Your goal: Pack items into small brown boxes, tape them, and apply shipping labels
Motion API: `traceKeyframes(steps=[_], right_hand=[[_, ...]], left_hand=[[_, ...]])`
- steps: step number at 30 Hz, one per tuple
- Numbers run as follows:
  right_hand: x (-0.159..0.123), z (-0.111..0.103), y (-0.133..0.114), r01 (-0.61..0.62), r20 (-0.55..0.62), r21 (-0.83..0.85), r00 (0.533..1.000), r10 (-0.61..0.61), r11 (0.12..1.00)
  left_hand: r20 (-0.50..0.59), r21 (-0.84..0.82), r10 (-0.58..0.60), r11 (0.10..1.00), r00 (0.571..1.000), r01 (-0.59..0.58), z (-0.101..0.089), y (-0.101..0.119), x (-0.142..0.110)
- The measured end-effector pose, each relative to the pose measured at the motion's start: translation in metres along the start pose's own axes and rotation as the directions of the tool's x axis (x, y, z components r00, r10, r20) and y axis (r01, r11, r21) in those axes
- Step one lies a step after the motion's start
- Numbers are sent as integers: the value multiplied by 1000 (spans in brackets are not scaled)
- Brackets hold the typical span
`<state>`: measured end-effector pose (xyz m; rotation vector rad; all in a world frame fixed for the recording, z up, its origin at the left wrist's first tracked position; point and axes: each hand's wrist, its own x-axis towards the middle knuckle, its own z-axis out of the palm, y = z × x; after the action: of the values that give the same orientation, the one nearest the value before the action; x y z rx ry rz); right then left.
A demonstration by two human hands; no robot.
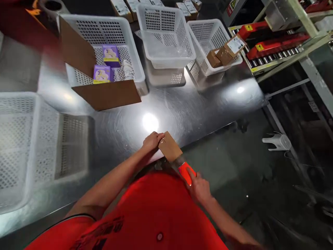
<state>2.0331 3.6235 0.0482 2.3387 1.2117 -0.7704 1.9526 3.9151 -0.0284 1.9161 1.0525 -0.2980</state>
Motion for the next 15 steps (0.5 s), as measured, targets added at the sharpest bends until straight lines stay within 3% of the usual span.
traceKeyframes(steps=[2, 5, 8, 10, 13, 15], right_hand=[[12, 24, 4, 11, -16, 67, 1000, -10, 998], [41, 34, -7, 50, -113, 148, 993, -33, 988], [44, 24, -19, 68, -263, 223, 965, -7, 972], [34, 14, -21, 102, -393, 260, 920, 8, 960], [25, -5, -19, 150, -545, 231, 839, 0, 961], [30, -21, -22, 148, -581, 180, 814, -17, 972]], left_hand=[[-22, -26, -9, 1000, 1000, 8, 0, -1, 3], [-49, -61, -2, 998, 999, -1, -2, -3, 4], [-49, -111, 15, 994, 999, -20, 2, -2, -3], [-45, -150, 43, 987, 998, -49, 10, 0, -9], [-86, -173, 68, 982, 994, -82, 17, -2, -15], [-144, -169, 49, 983, 988, -74, 11, -8, -14]])
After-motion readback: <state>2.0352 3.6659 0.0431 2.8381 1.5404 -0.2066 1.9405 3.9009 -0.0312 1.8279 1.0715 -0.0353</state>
